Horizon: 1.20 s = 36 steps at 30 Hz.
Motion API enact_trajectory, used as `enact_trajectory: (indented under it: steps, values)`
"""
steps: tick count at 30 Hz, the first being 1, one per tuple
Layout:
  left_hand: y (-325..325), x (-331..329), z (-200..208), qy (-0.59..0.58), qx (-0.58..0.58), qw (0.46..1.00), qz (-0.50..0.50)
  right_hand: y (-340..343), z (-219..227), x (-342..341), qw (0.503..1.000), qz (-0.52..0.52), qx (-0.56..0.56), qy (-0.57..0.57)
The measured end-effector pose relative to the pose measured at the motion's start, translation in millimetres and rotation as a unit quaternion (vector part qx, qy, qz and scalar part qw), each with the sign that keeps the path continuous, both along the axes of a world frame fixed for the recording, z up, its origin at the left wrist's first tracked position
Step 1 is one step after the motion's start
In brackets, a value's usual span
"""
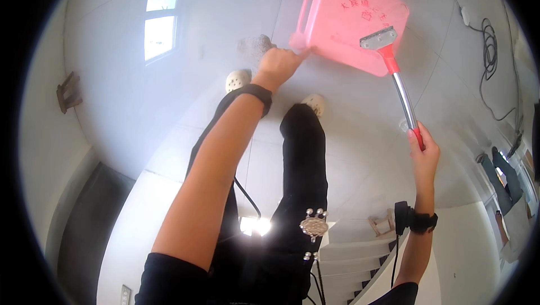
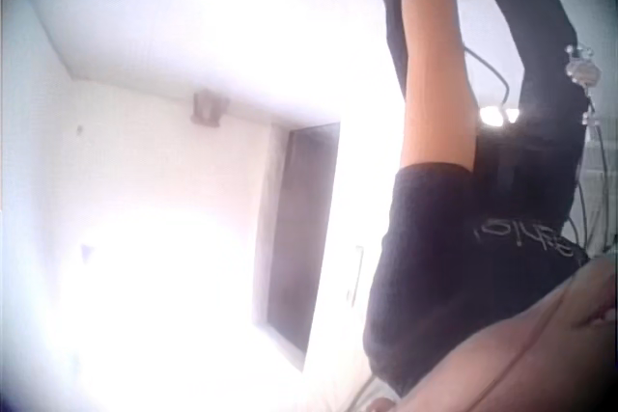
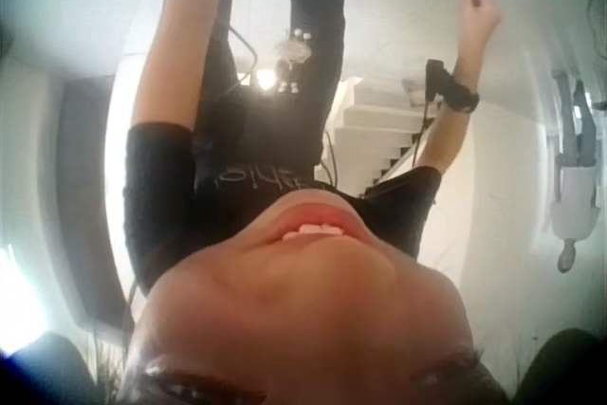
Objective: The person scrapes white paint or residue from a pink plastic stool using a scraper and a cloth, then stands up to scrape similar residue from a green textured wall panel.
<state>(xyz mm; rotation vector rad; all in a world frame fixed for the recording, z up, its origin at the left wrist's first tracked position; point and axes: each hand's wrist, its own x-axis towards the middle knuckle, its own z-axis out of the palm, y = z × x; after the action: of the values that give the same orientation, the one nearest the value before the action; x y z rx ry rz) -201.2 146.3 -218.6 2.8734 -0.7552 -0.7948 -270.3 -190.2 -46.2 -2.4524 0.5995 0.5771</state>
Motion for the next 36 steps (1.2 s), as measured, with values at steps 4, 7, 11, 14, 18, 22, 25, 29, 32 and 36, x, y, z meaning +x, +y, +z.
enact_trajectory:
  steps: [4,7,11,14,18,22,25,29,32,36]
  values:
    - [29,-20,15,0.016,-0.038,0.996,0.074,0,-5,1,0.996,0.069,-0.043,0.029]
    - [37,-42,34,-0.013,-0.054,0.994,0.100,3,-3,4,0.994,0.083,-0.048,0.047]
    - [29,-70,54,0.099,-0.087,0.950,0.283,7,7,8,0.991,0.106,-0.049,0.071]
    - [26,-92,77,0.119,-0.142,0.921,0.343,7,25,2,0.981,0.117,-0.103,0.118]
    - [29,-103,99,0.200,-0.243,0.828,0.463,4,18,-5,0.982,0.144,-0.120,0.020]
    - [23,-109,120,0.256,-0.250,0.765,0.535,-2,9,-6,0.983,0.108,-0.118,0.089]
    - [11,-120,120,0.259,-0.248,0.718,0.597,1,7,-2,0.981,0.139,-0.073,0.110]
    - [-15,-151,100,0.182,-0.247,0.710,0.634,12,16,0,0.957,0.250,-0.069,0.127]
    - [-37,-179,90,0.224,-0.179,0.707,0.647,20,25,1,0.941,0.316,-0.048,0.110]
    - [-61,-197,92,0.219,-0.165,0.745,0.609,22,28,3,0.930,0.329,-0.037,0.160]
